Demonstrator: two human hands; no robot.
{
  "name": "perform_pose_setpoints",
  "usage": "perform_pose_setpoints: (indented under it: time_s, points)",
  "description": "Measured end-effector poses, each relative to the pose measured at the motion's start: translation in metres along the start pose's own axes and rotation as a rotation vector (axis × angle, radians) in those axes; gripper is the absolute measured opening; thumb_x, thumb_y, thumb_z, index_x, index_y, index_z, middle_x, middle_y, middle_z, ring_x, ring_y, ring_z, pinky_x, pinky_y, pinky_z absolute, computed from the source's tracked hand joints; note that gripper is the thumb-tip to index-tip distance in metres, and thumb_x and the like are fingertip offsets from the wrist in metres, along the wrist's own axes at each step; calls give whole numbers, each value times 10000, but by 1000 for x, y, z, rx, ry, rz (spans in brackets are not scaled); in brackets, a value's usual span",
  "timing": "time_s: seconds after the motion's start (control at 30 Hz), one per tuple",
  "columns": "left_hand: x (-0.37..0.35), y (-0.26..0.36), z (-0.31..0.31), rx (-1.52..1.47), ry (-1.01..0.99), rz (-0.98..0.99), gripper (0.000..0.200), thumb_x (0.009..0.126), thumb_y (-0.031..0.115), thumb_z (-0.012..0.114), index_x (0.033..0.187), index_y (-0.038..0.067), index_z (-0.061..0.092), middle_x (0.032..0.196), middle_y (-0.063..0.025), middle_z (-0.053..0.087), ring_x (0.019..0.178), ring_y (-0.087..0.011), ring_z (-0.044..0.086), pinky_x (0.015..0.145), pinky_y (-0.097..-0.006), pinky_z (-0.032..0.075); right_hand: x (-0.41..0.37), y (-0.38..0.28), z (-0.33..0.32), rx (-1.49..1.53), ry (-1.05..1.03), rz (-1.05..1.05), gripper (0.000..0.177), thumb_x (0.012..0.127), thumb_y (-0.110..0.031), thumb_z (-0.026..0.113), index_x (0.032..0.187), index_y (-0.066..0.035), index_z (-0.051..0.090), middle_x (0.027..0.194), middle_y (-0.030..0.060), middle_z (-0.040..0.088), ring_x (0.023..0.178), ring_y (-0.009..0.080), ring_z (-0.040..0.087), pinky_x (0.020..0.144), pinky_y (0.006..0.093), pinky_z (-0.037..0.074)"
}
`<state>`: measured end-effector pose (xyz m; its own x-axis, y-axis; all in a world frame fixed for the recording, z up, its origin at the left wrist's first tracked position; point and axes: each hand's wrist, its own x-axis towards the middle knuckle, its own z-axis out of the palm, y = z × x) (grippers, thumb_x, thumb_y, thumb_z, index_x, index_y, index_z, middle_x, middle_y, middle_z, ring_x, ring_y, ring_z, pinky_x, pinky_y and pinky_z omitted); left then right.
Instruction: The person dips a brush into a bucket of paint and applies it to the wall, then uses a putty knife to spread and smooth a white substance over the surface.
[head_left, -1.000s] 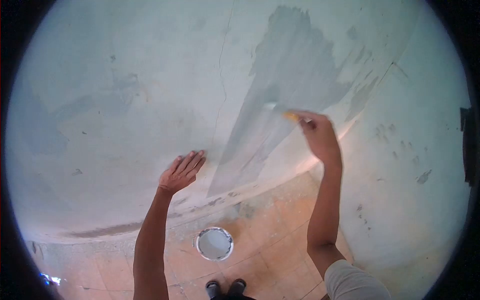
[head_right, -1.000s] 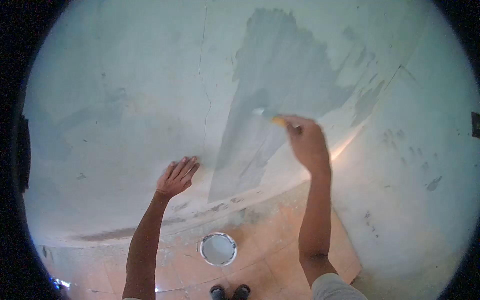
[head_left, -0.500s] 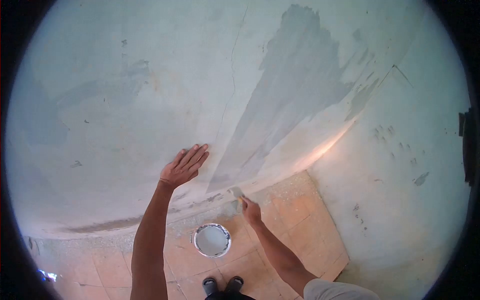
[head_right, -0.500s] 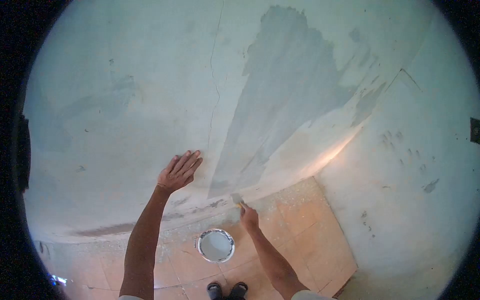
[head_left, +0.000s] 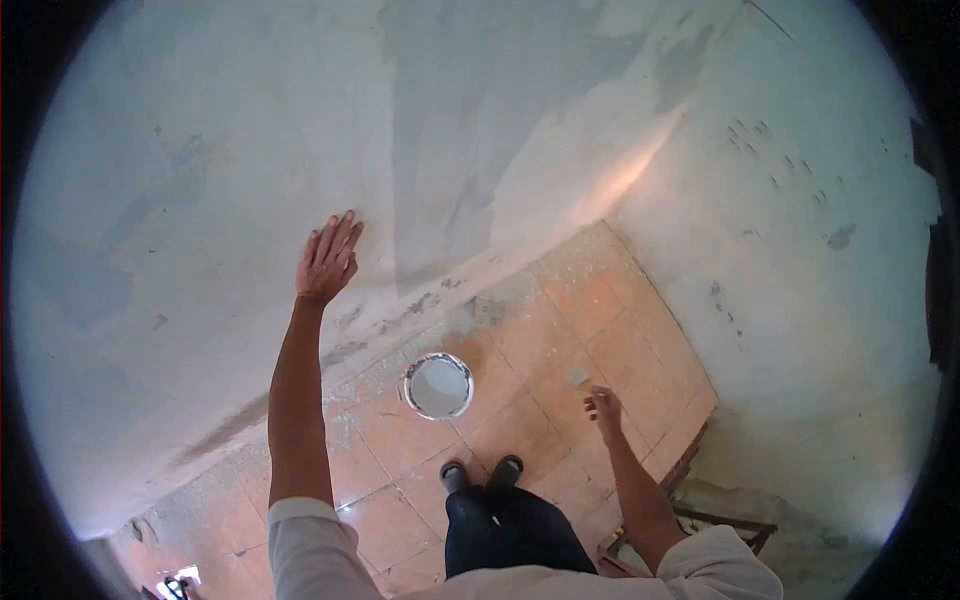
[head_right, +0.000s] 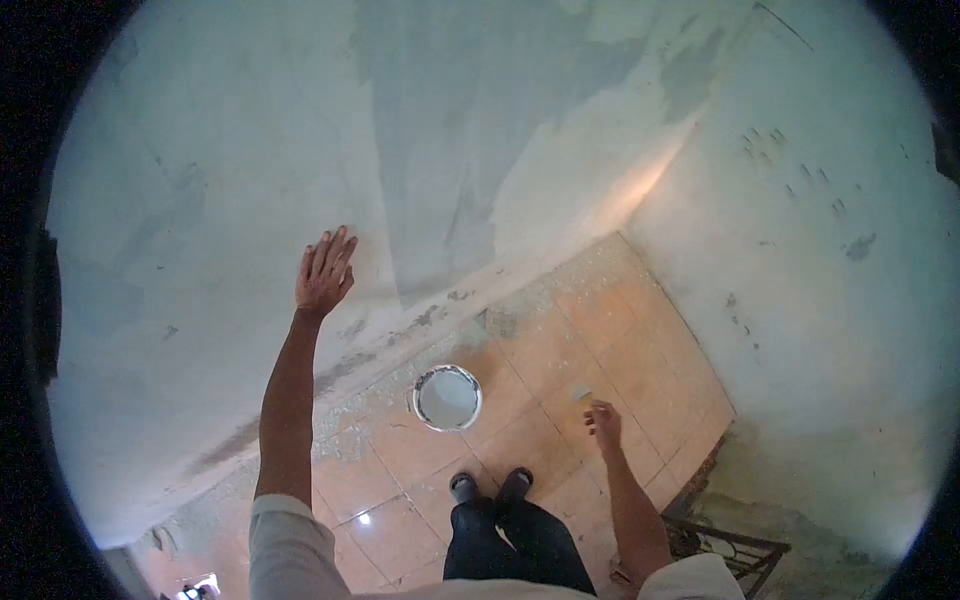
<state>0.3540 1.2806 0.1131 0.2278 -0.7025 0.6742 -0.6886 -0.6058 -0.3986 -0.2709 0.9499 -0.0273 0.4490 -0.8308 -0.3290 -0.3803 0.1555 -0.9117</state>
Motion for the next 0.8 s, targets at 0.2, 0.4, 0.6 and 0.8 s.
perform_pose_setpoints:
  time_s: [0.2, 0.4, 0.6, 0.8]
  points:
    - [-20, 76, -50, -270, -435, -273, 664, 963, 356, 659, 1581, 173, 501, 1715, -109, 360, 1555, -343, 360, 1244, -558, 320, -75, -60, -148, 43, 389, -223, 273, 1052, -269, 682, 1201, -49, 747, 904, 36, 743, 717, 104, 654, 536, 249, 486]
    - [-302, 257, -76, -1352, -1599, -490, 375, 996, 342, 649, 1171, 15, 705, 1150, -192, 770, 898, -306, 765, 780, -540, 608, -125, -123, -226, 155, 727, -384, 244, 1092, -264, 638, 1192, -62, 733, 884, 25, 709, 759, 99, 637, 590, 262, 474]
    - [-368, 344, -220, -1129, -2181, -704, 776, 1014, 756, 473, 1220, 57, 741, 1090, -68, 819, 929, -304, 791, 780, -464, 593, -80, -141, -249, 157, 862, -427, 257, 1112, -295, 610, 1164, -67, 717, 839, 6, 665, 698, 78, 588, 552, 235, 441]
    - [-328, 402, -283, -1090, -2133, -752, 841, 975, 806, 464, 1187, 48, 761, 1154, -122, 787, 957, -303, 786, 831, -507, 600, 58, -89, -184, 305, 511, -322, 159, 1080, -215, 654, 1158, -93, 718, 814, -27, 629, 674, 57, 567, 529, 217, 424]
